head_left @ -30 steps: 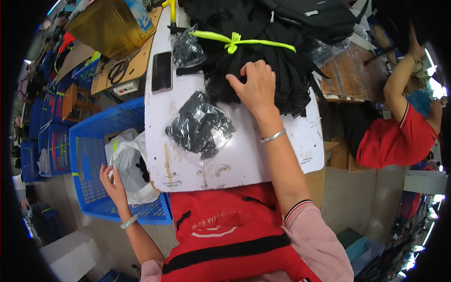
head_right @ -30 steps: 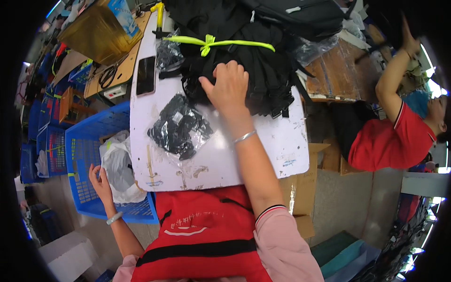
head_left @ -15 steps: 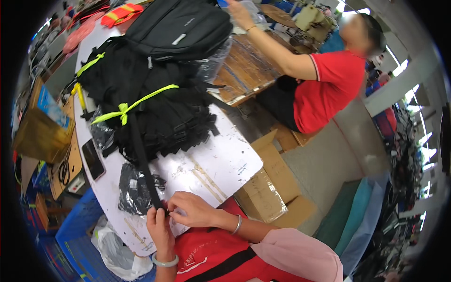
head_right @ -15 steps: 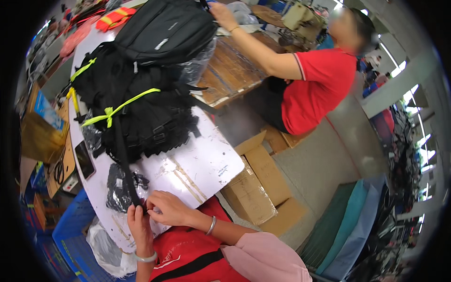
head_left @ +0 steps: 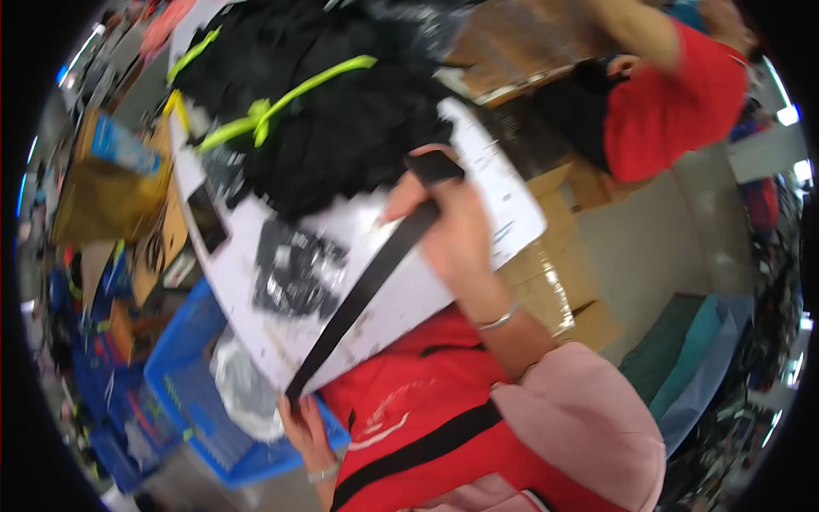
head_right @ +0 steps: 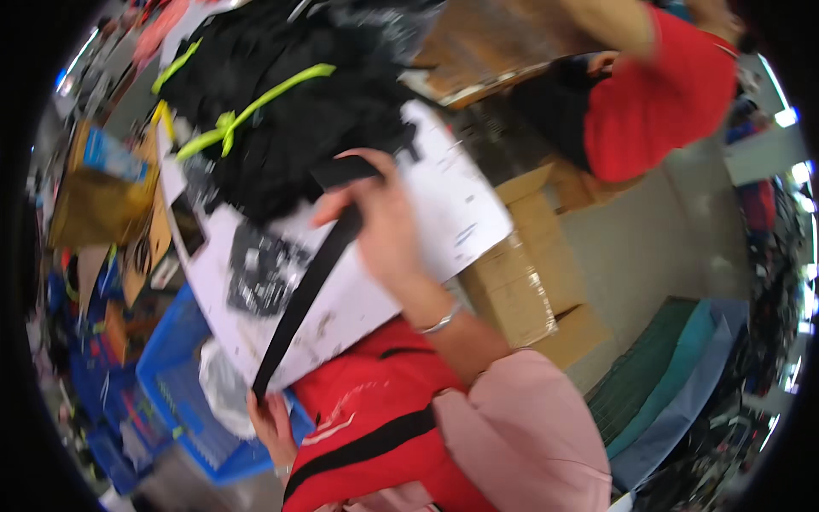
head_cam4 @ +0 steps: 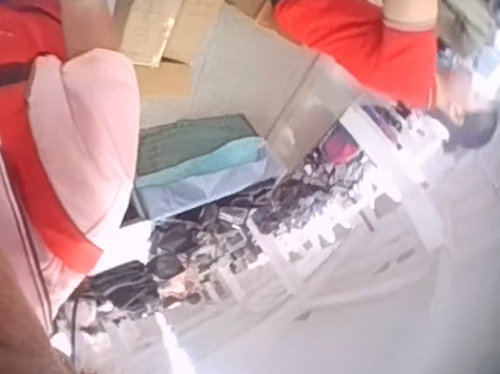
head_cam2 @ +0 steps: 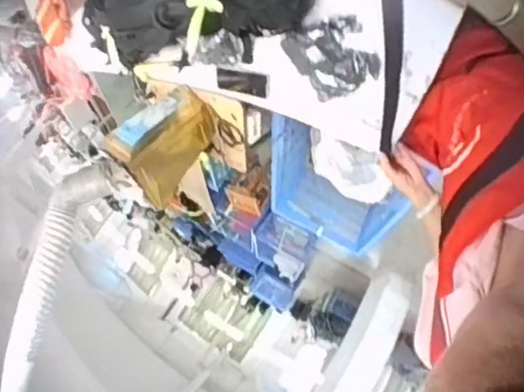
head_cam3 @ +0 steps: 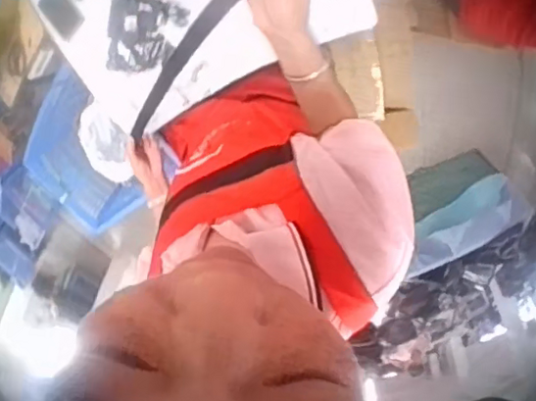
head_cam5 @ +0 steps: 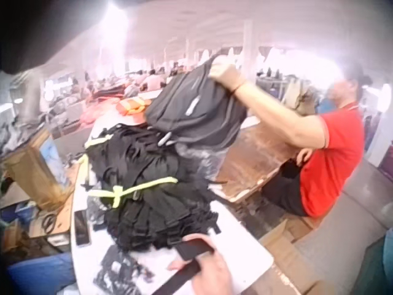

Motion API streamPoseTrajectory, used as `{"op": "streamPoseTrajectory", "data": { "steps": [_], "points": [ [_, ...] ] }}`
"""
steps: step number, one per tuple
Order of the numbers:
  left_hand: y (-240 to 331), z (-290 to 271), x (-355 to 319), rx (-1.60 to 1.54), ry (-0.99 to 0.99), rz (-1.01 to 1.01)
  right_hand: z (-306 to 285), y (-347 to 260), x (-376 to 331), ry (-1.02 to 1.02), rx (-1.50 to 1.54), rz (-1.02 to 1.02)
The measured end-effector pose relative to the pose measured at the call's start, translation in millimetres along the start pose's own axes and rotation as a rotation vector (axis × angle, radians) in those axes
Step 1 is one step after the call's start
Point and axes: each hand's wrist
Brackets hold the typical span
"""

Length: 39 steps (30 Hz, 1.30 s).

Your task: The person attaches plastic buckles to straps by threading each strap through a buckle by hand and placing the finished straps into a bag.

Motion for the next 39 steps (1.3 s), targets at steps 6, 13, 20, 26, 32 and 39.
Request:
{"op": "streamPoseTrajectory", "data": {
  "steps": [6, 13, 20, 26, 32, 39],
  "points": [
    [45, 66, 55, -0.742, -0.171, -0.022, -85, 40, -49, 0.085, -0.376, 0.403],
    [38, 174, 83, 0.794, -0.305, 0.826, -98, 67, -69, -0.197, -1.062, 0.308],
    [33, 214, 94, 1.17, -0.438, 0.87, -93, 66, -56, -0.262, -1.252, 0.264],
    [34, 199, 96, 1.202, -0.451, 0.745, -103, 65, -54, -0.28, -1.24, 0.336],
    [37, 216, 101, 1.137, -0.455, 0.827, -96, 63, -52, -0.298, -1.22, 0.343],
    [43, 209, 107, 1.289, -0.493, 0.754, -97, 63, -55, -0.332, -1.246, 0.328]
  ]
}}
Point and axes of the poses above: each hand's wrist, its own x-axis towards the middle knuckle, its own z-axis out of the palm, y = z × x, and after that the axes turned 2 degrees about -z, right-handed
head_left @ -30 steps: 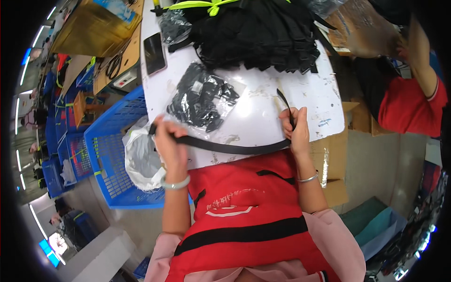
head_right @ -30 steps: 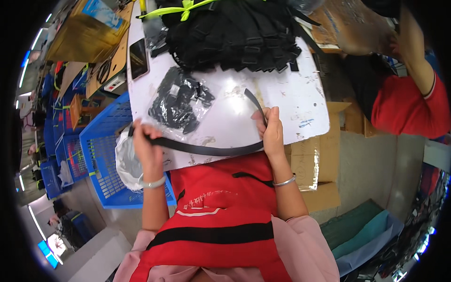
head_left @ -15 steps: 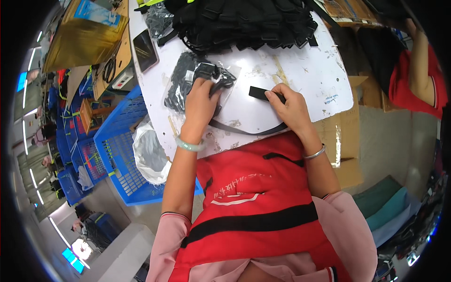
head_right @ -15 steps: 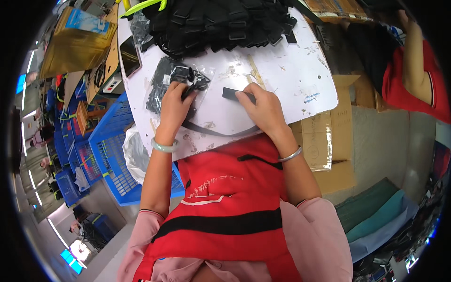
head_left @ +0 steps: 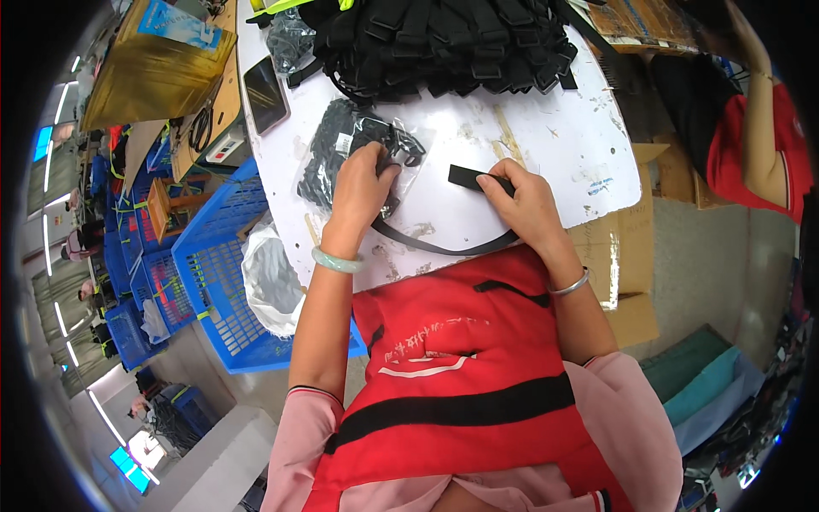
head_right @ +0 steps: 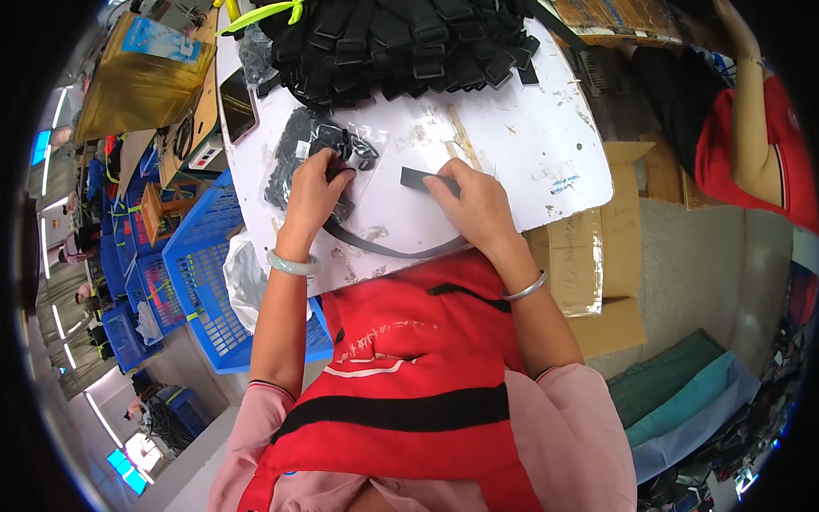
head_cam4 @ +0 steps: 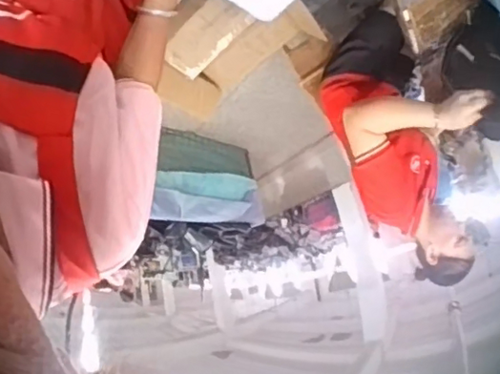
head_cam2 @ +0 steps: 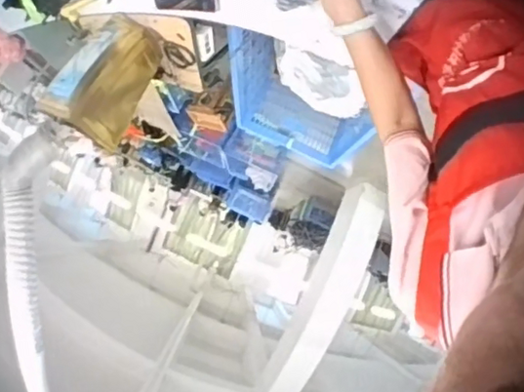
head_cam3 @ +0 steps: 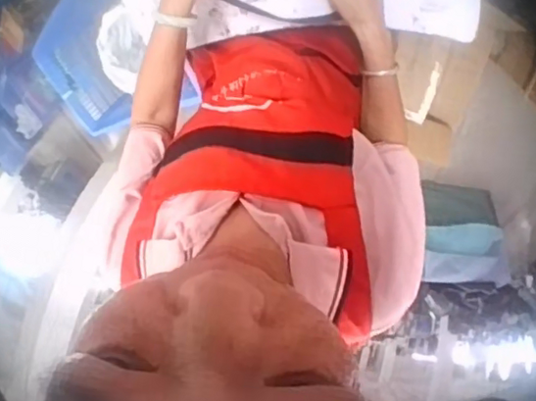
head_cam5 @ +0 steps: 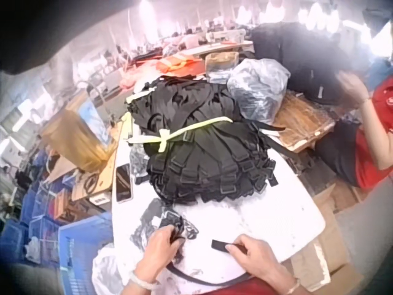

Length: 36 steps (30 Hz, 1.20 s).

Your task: The person attaches plastic buckles to straps by threading each strap through a buckle by hand and placing the finished straps into a bag.

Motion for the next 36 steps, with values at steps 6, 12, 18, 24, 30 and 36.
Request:
{"op": "streamPoseTrajectory", "data": {
  "steps": [6, 12, 18, 24, 30, 36],
  "points": [
    [2, -11, -20, -0.863, -0.032, -0.414, 8, -33, 5, -0.019, 0.165, -0.041],
    [12, -18, -41, -1.443, 0.024, -0.576, 30, -69, 11, -0.057, 0.135, -0.256],
    [1, -12, -49, -1.499, 0.036, -0.604, 38, -70, 6, -0.021, 0.11, -0.319],
    [11, -14, -52, -1.543, 0.002, -0.61, 38, -67, 2, -0.052, -0.044, -0.284],
    [10, -19, -71, -1.571, -0.045, -0.599, 42, -74, 0, -0.017, -0.019, -0.443],
    [15, -21, -75, -1.574, -0.042, -0.542, 42, -79, -3, -0.079, -0.061, -0.44]
  ]
}}
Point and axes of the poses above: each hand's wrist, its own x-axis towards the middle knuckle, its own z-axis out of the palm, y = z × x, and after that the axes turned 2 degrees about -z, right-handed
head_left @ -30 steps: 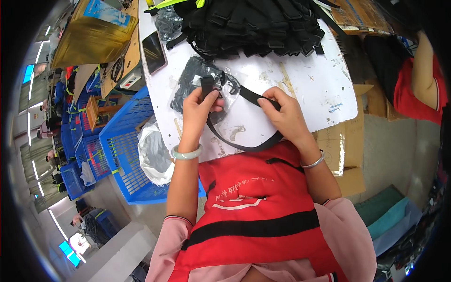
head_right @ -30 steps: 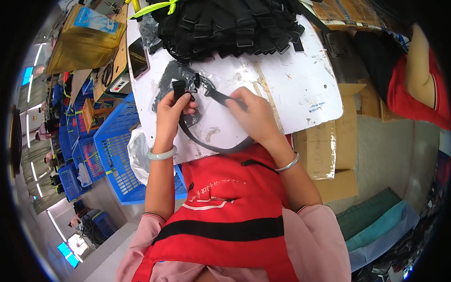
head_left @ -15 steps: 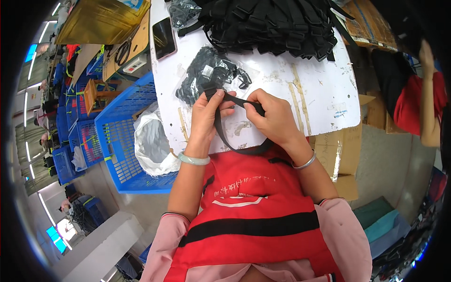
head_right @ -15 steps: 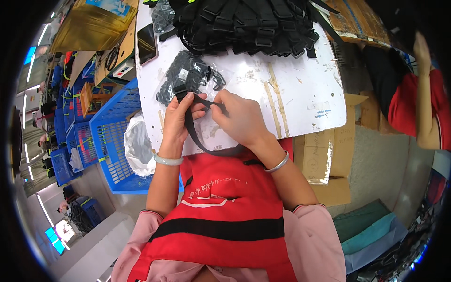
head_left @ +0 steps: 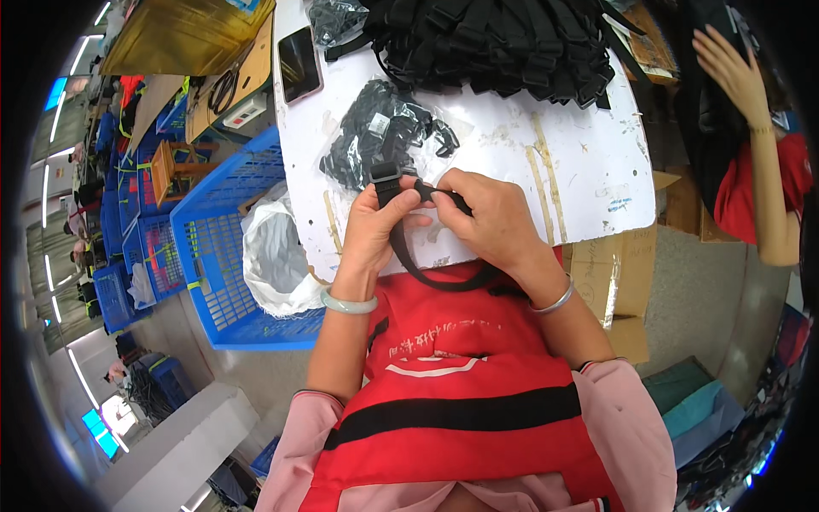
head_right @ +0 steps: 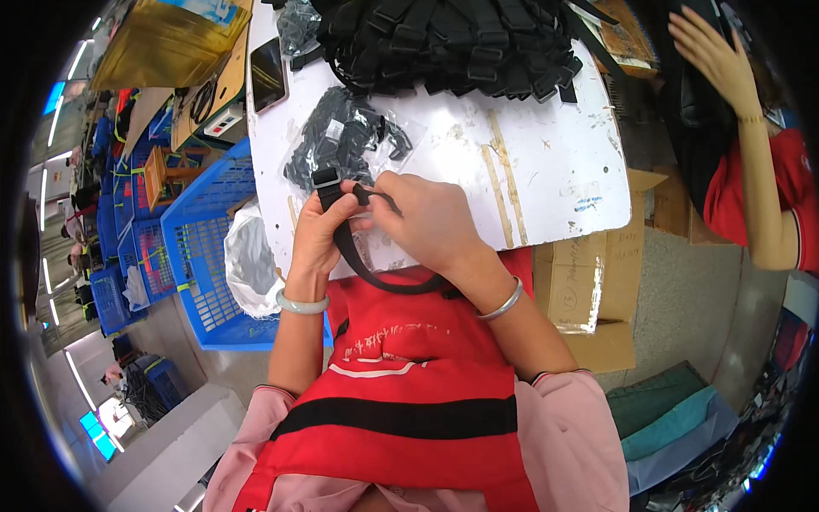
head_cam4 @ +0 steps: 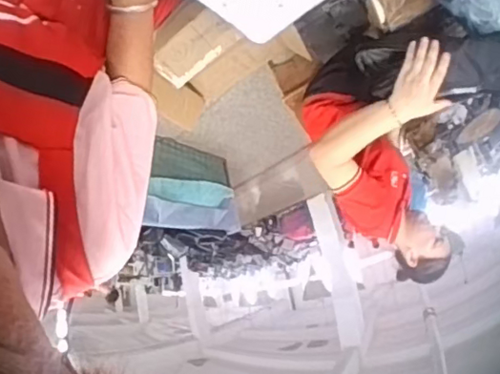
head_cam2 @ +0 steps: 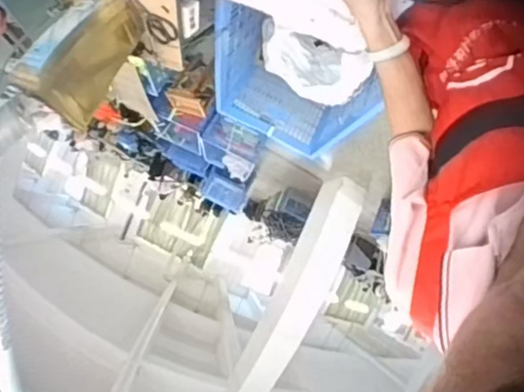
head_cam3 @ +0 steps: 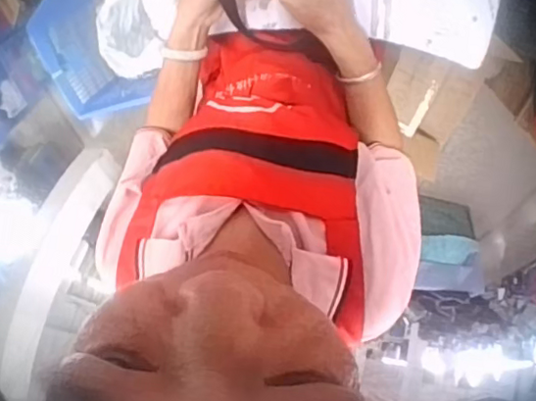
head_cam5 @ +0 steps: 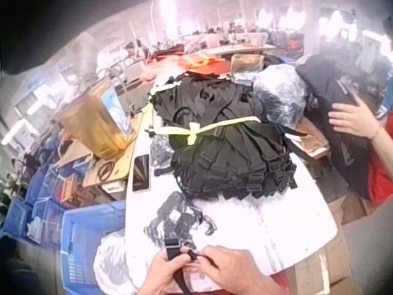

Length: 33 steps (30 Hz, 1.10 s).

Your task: The person attaches plastic buckles to straps by threading each strap through a buckle by hand and placing the finished straps into a bag.

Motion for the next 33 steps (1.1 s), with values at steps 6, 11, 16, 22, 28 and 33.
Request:
{"op": "streamPoseTrajectory", "data": {
  "steps": [6, 11, 16, 22, 28, 33],
  "points": [
    [-4, -1, -6, 0.15, -0.026, 0.049, -4, 2, -3, -0.085, -0.05, 0.003],
    [-5, -2, -8, 0.189, -0.031, 0.022, -3, 6, -10, -0.104, 0.046, -0.061],
    [-6, -2, -11, 0.198, -0.038, -0.005, -4, 9, -8, -0.096, 0.094, 0.01],
    [-9, 13, -13, 0.264, 0.049, -0.06, -6, 8, -14, -0.114, 0.107, 0.105],
    [-11, 15, -21, 0.286, 0.068, 0.097, 6, 6, -20, 0.067, 0.154, -0.188],
    [7, 0, -25, 0.395, 0.22, 0.376, -10, -1, -24, 0.006, 0.148, -0.03]
  ]
}}
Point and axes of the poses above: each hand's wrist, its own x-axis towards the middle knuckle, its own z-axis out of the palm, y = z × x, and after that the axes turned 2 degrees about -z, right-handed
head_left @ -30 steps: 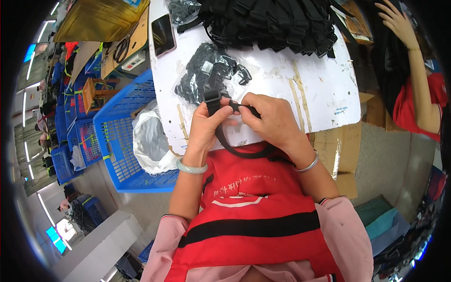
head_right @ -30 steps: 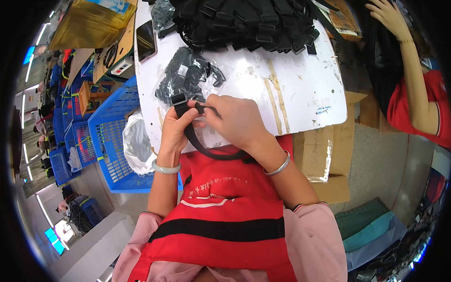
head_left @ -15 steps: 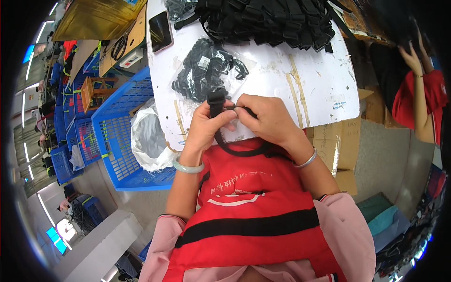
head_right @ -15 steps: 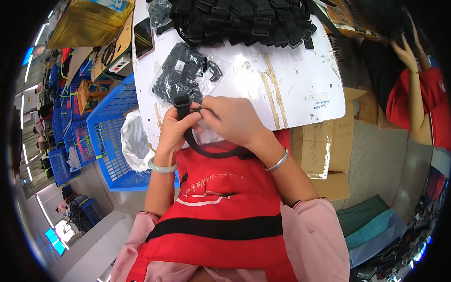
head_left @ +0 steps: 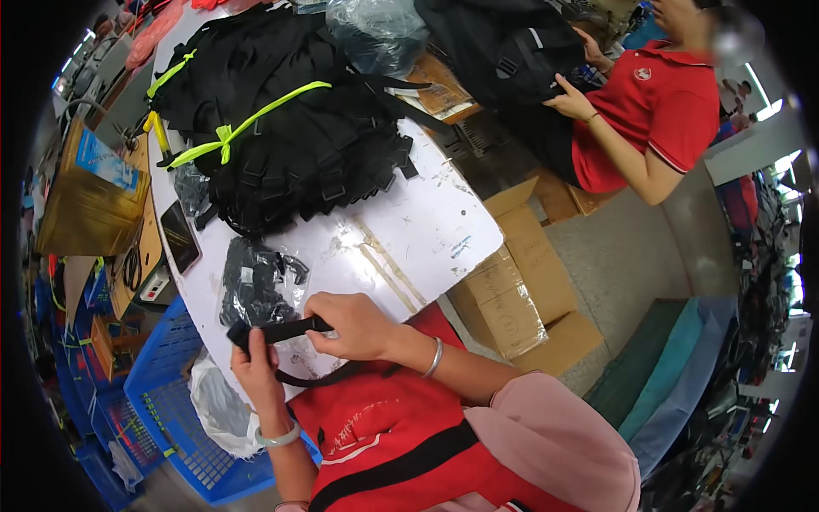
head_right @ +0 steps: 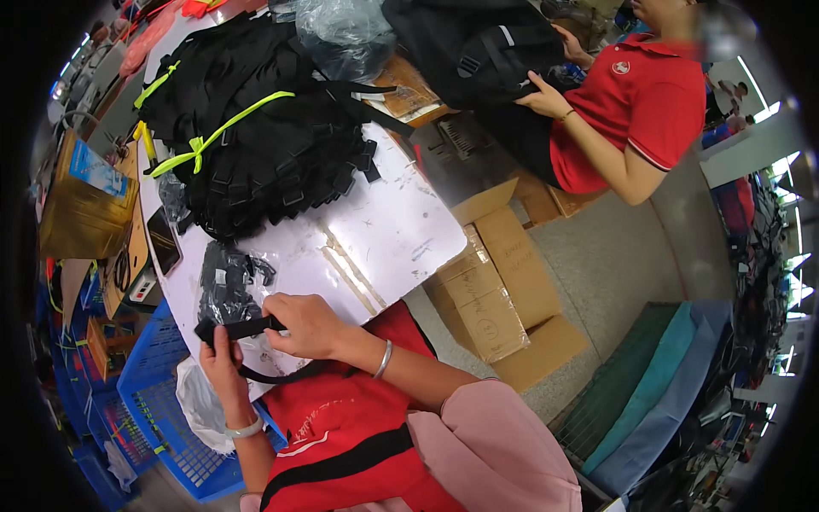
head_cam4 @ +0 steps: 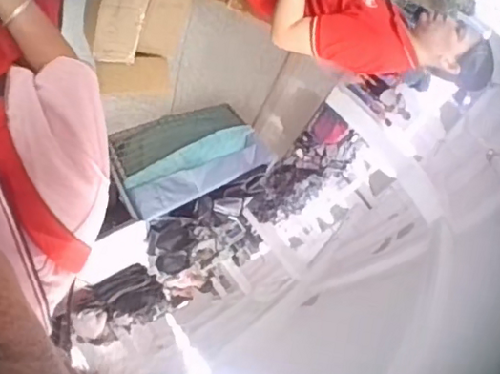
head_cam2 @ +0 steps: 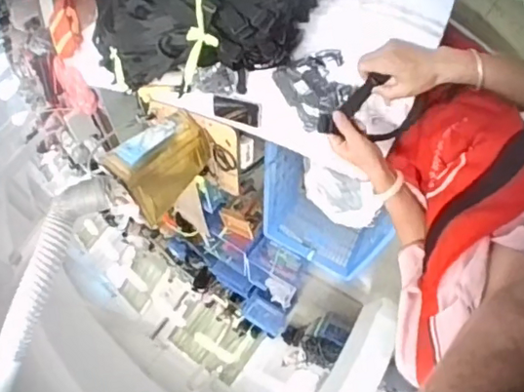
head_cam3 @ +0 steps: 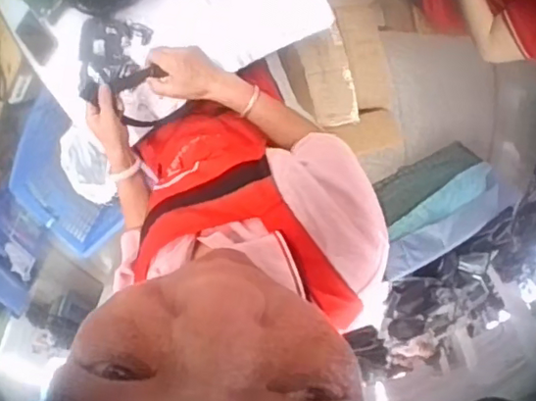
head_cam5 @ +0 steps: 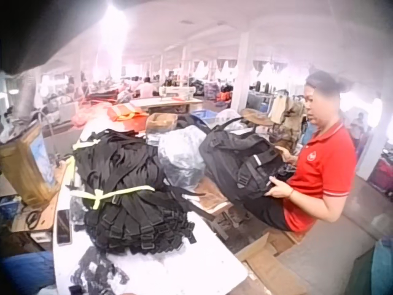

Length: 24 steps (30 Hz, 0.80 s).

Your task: The person attaches plastic buckles to straps by threading each strap through a buckle by hand and placing the finished straps into a bag.

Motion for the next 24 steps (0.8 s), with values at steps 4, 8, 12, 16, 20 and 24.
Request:
{"op": "streamPoseTrajectory", "data": {
  "steps": [4, 8, 12, 16, 20, 24],
  "points": [
    [10, 18, -6, 0.331, -0.018, 0.042, 11, 1, -2, -0.07, 0.308, 0.063],
    [-2, 42, -10, -0.141, -0.173, -0.075, 22, 0, -2, -0.074, 0.974, 0.296],
    [0, 47, -22, -0.147, -0.168, 0.029, 11, -10, -1, -0.224, 1.069, 0.523],
    [-7, 40, -33, -0.133, -0.195, 0.07, 17, -16, -3, -0.181, 1.336, 0.636],
    [-4, 41, -37, -0.087, -0.113, 0.125, 21, -18, -12, -0.225, 1.317, 0.621],
    [-4, 34, -34, -0.254, -0.145, 0.008, 24, -20, -19, -0.26, 1.085, 0.595]
  ]
}}
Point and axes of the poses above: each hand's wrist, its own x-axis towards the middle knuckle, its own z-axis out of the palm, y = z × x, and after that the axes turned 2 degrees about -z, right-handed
